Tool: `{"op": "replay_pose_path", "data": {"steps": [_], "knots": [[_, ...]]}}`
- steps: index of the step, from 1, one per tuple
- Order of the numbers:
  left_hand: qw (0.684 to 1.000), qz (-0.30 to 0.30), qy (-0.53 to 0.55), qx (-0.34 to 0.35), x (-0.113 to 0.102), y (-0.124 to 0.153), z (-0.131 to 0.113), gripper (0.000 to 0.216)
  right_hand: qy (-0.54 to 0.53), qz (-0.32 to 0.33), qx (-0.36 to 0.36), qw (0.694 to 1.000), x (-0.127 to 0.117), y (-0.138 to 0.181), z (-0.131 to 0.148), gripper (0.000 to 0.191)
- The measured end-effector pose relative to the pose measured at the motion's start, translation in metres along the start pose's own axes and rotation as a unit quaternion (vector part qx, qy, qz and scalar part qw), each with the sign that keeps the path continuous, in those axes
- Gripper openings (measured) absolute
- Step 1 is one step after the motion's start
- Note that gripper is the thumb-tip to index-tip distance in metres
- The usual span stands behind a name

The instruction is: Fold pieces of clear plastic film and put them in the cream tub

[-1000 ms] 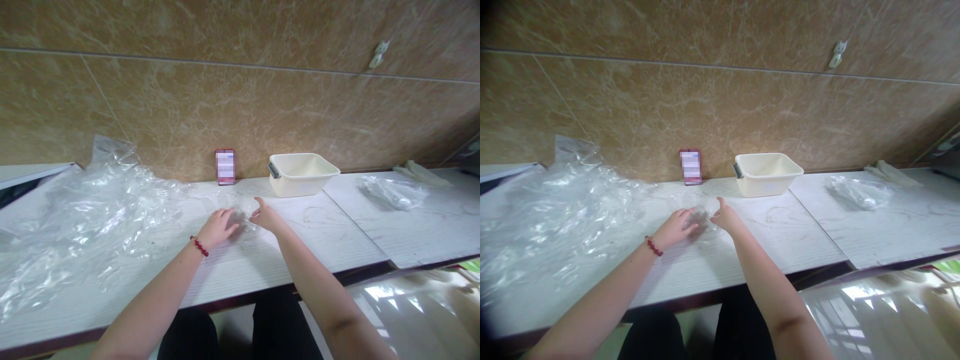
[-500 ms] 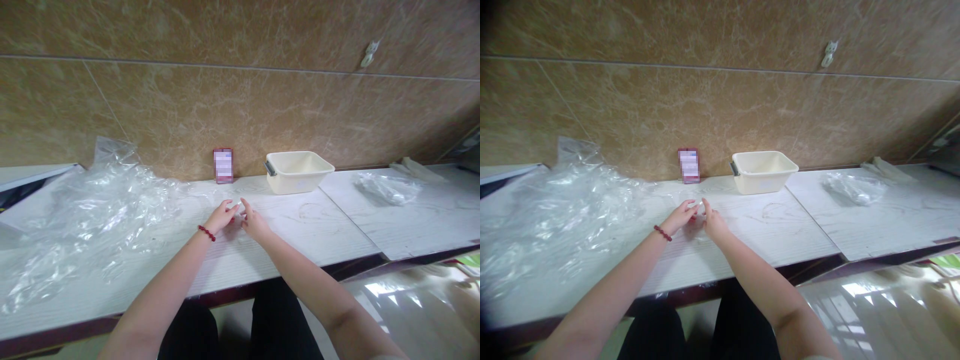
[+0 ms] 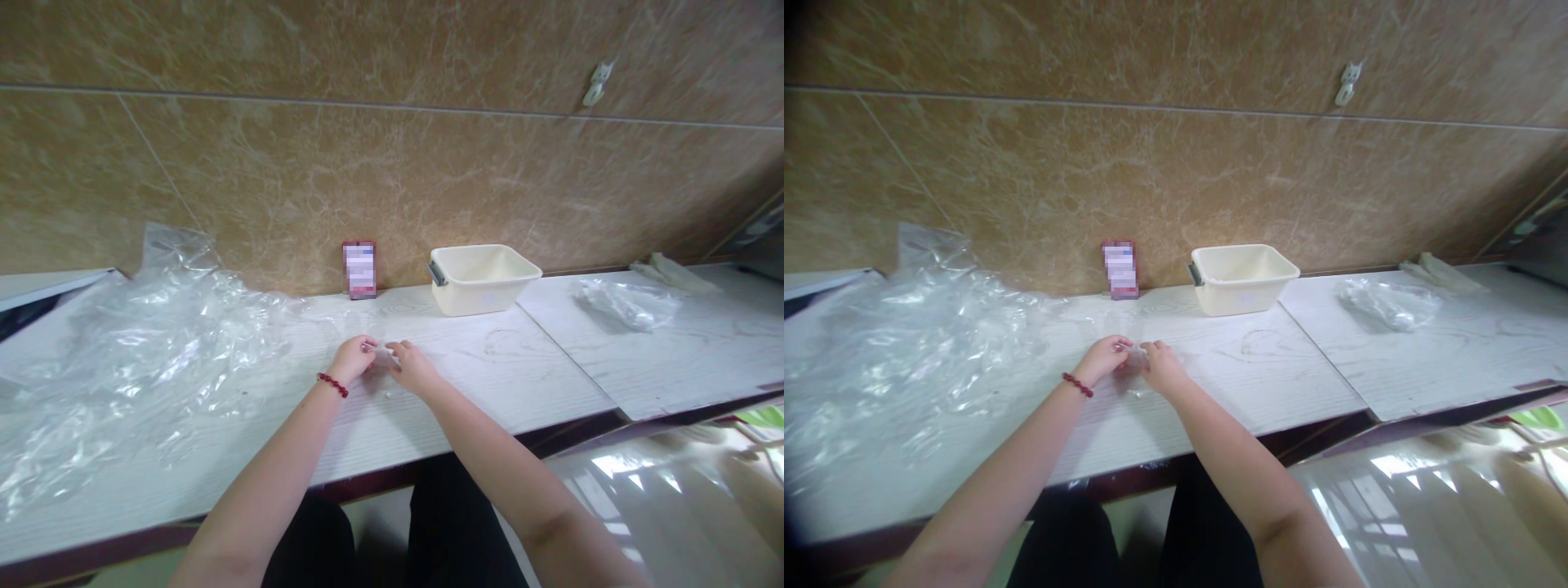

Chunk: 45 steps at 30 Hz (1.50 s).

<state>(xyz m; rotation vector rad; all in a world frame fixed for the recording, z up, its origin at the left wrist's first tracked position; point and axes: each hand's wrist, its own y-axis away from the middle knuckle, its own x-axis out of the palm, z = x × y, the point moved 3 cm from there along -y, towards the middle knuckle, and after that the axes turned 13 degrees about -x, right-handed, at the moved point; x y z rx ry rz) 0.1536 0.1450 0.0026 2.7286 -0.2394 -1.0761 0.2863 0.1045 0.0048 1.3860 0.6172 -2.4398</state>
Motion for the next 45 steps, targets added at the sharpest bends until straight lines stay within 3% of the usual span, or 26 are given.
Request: {"op": "replay_pose_path", "data": {"steps": [12,25,38,45], "knots": [[0.993,-0.056,-0.101,0.028,-0.009,0.005,-0.002,0.024,0.103,0.053,-0.043,0.992,-0.004,0.003,0.007,0.033],[0.975,-0.024,-0.184,0.122,-0.008,0.008,-0.001,0.027,0.153,0.07,-0.005,0.986,-0.001,0.004,0.001,0.036],[0.972,-0.007,-0.208,0.113,-0.009,0.005,0.005,0.03,0.139,0.084,0.035,0.986,-0.006,0.005,-0.001,0.03],[0.968,-0.009,-0.226,0.104,-0.015,0.005,0.009,0.03,0.139,0.06,0.028,0.988,-0.006,0.004,-0.004,0.031]]}}
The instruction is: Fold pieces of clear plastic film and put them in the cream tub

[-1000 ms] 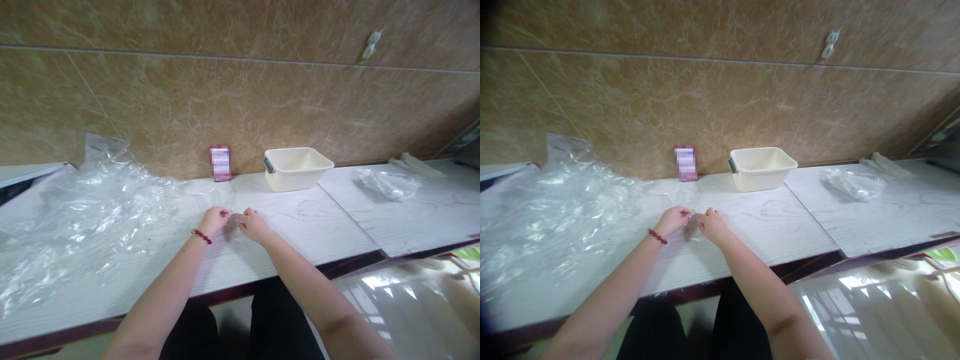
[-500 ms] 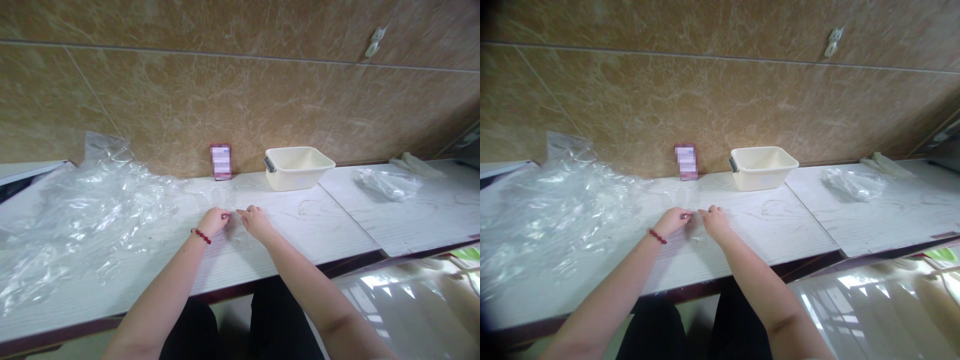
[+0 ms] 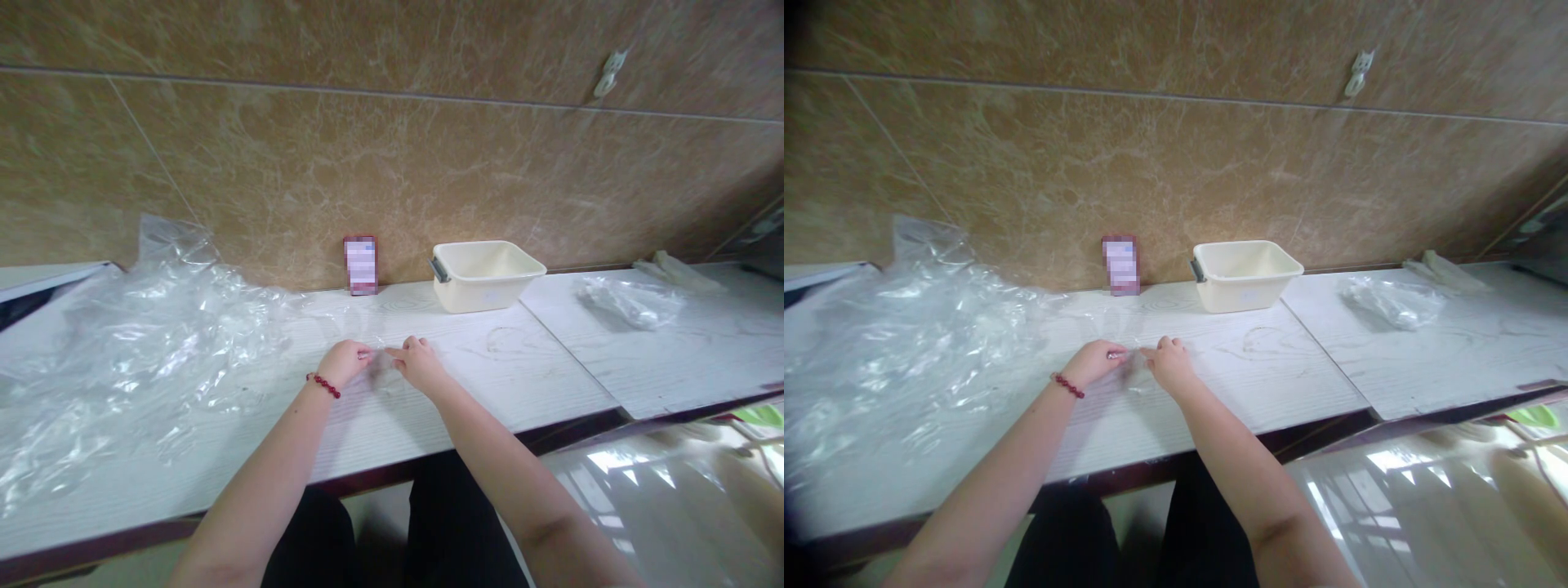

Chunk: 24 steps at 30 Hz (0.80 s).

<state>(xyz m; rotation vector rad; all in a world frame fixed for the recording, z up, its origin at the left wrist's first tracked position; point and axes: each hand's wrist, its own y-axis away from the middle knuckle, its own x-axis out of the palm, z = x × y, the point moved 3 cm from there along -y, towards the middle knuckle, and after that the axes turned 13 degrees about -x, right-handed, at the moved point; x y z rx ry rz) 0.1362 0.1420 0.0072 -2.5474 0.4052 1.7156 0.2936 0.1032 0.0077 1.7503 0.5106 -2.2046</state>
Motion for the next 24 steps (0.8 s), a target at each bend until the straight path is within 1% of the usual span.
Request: {"op": "replay_pose_path", "data": {"steps": [3,8,14,17,19,21,23,24], "knots": [[1.0,-0.01,-0.008,0.004,-0.002,0.0,0.001,0.029,-0.008,-0.015,-0.004,1.0,-0.002,-0.002,-0.001,0.03],[1.0,0.012,-0.017,-0.011,-0.002,0.001,0.0,0.028,-0.003,-0.002,-0.016,1.0,-0.003,-0.003,0.001,0.029],[0.999,0.013,-0.032,-0.012,-0.004,0.001,0.002,0.027,-0.017,0.021,0.018,0.999,0.0,-0.002,-0.002,0.029],[0.999,0.015,-0.037,-0.02,-0.007,0.003,0.005,0.027,-0.019,0.017,0.028,0.999,-0.002,-0.001,-0.003,0.031],[0.999,-0.011,-0.047,-0.025,-0.01,0.004,0.007,0.029,-0.021,0.001,0.024,0.999,-0.004,-0.001,-0.002,0.03],[0.997,-0.052,-0.059,-0.021,-0.014,0.006,0.006,0.033,-0.017,-0.016,0.021,1.0,-0.006,0.0,0.0,0.03],[0.994,-0.08,-0.072,0.01,-0.014,0.009,0.002,0.035,-0.008,-0.017,0.022,1.0,-0.007,0.0,0.003,0.03],[0.993,-0.08,-0.08,0.037,-0.012,0.01,-0.001,0.036,-0.003,-0.012,0.024,1.0,-0.006,0.0,0.005,0.03]]}}
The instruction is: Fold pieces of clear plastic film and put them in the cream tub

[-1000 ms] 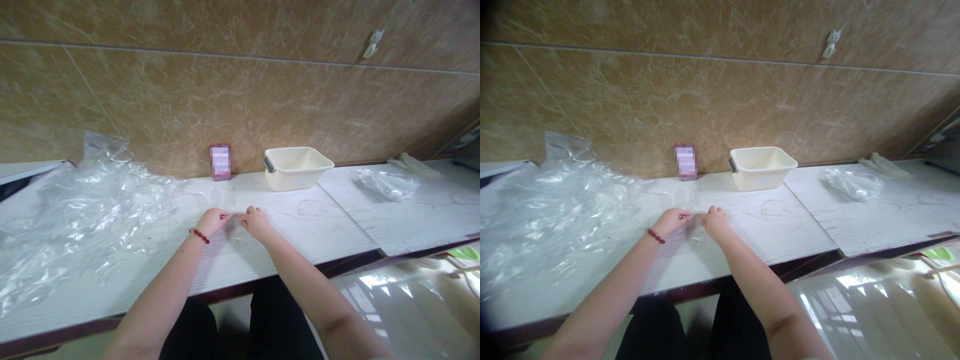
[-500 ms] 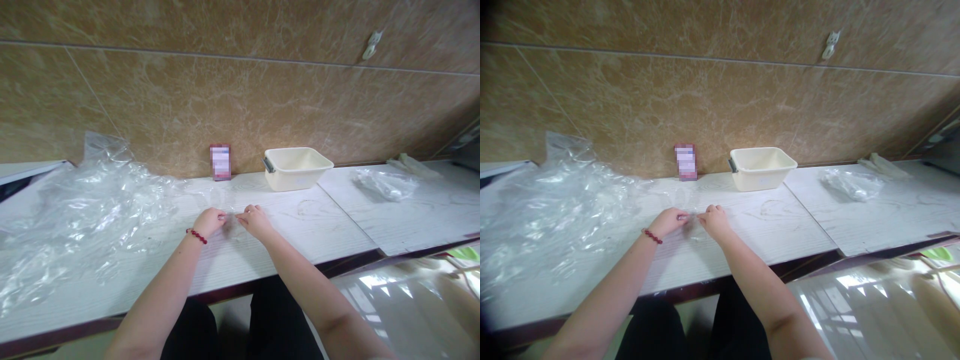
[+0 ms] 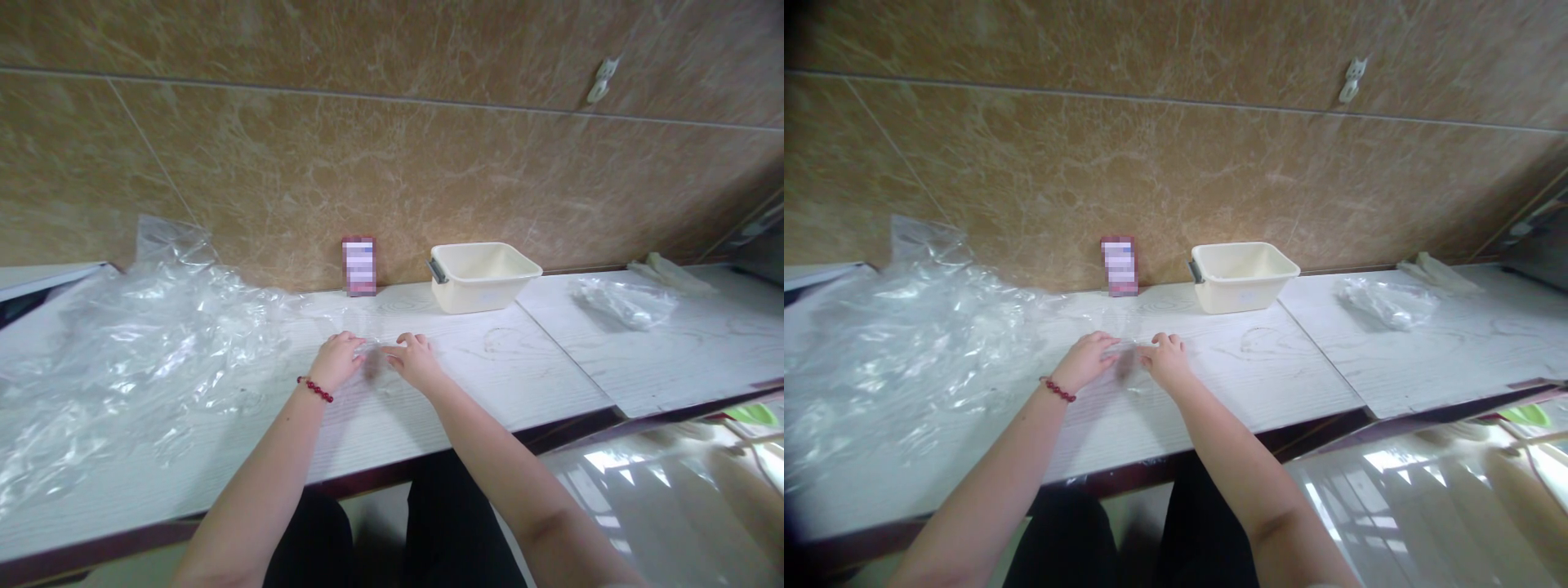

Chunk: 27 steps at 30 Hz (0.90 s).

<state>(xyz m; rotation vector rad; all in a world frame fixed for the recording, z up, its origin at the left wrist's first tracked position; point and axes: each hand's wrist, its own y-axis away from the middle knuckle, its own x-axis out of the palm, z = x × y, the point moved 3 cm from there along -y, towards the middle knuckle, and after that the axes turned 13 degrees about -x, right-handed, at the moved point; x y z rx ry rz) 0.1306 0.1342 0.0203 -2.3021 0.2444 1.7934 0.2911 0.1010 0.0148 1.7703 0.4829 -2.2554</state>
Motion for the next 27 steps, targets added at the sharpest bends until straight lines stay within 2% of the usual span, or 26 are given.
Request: {"op": "replay_pose_path", "data": {"steps": [2,4,8,13,18,23,27], "knots": [[0.998,0.023,-0.011,0.053,0.005,0.004,-0.008,0.037,0.009,0.015,0.004,1.0,0.002,0.001,0.001,0.031],[0.995,0.064,-0.023,0.075,0.012,0.009,-0.014,0.039,0.012,0.027,0.006,1.0,0.003,0.001,0.001,0.033],[0.991,0.113,-0.056,0.038,0.025,0.019,-0.015,0.057,0.007,0.039,0.007,0.999,0.007,0.0,-0.006,0.038],[0.991,0.108,-0.08,-0.013,0.028,0.021,-0.009,0.075,0.005,0.06,0.002,0.998,0.011,-0.001,-0.015,0.046],[0.996,0.072,-0.055,-0.019,0.01,0.026,-0.003,0.069,0.007,0.072,-0.012,0.997,0.009,0.001,-0.018,0.05],[0.999,0.026,0.017,-0.012,-0.014,0.074,0.026,0.051,-0.005,0.085,-0.025,0.996,0.004,0.002,-0.02,0.058],[0.996,0.042,0.075,0.013,-0.009,0.116,0.048,0.043,-0.024,0.094,-0.008,0.995,-0.004,0.006,-0.02,0.07]]}}
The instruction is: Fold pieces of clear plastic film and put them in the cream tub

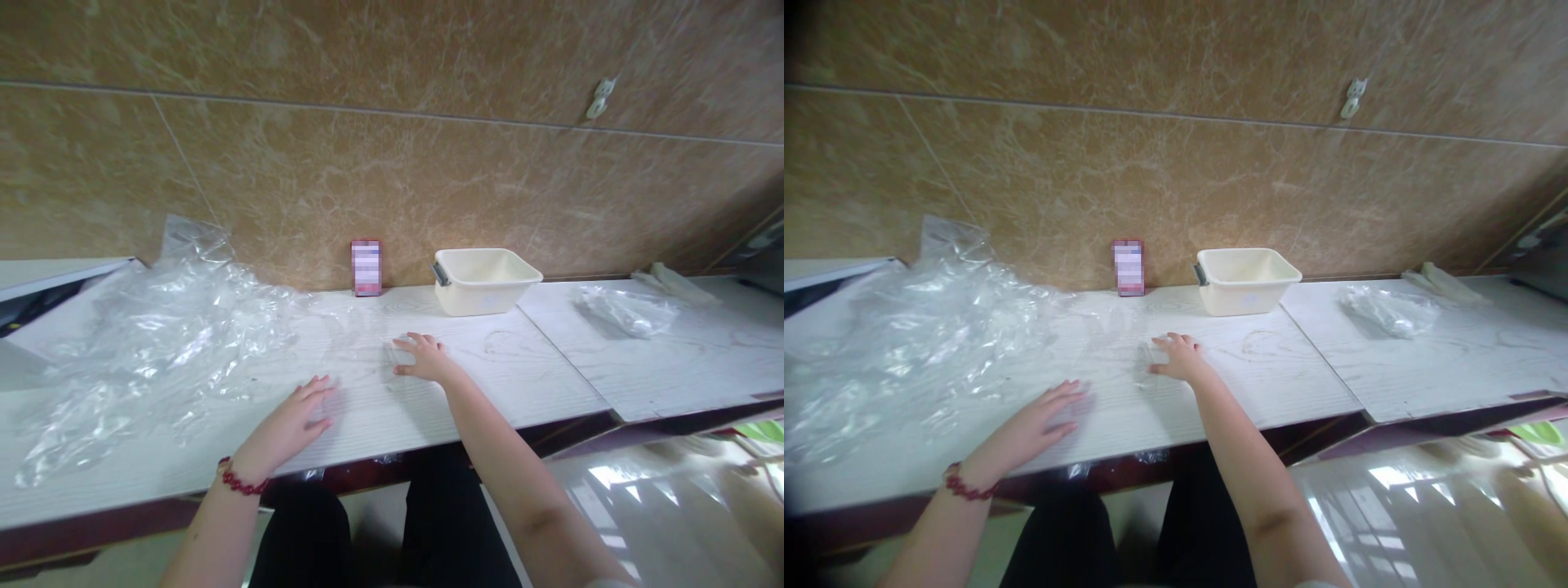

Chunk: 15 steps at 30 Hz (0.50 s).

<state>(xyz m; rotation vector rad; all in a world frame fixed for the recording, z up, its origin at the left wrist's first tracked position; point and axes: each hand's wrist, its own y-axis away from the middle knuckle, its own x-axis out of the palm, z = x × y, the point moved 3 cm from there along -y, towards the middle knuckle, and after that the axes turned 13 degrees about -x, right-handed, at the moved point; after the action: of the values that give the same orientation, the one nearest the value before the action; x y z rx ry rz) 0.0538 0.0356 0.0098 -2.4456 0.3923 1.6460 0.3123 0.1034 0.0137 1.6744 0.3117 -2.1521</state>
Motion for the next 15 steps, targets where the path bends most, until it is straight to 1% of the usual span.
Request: {"op": "replay_pose_path", "data": {"steps": [3,6,9,12,15], "knots": [[1.0,-0.008,0.014,0.001,0.008,0.011,0.006,0.039,-0.025,-0.019,-0.002,1.0,-0.004,0.012,0.0,0.068],[0.999,-0.047,0.01,-0.009,0.011,0.008,0.005,0.03,-0.038,-0.057,-0.01,0.998,-0.003,0.03,0.0,0.058],[0.997,-0.077,0.001,-0.021,0.011,0.001,0.001,0.025,-0.044,-0.08,-0.018,0.996,0.003,0.046,0.004,0.05],[0.996,-0.087,-0.003,-0.026,0.012,-0.002,-0.003,0.022,-0.053,-0.094,-0.038,0.993,0.007,0.059,0.011,0.05],[0.996,-0.088,0.011,-0.02,0.011,-0.001,-0.006,0.022,-0.065,-0.1,-0.06,0.991,0.008,0.068,0.021,0.055]]}}
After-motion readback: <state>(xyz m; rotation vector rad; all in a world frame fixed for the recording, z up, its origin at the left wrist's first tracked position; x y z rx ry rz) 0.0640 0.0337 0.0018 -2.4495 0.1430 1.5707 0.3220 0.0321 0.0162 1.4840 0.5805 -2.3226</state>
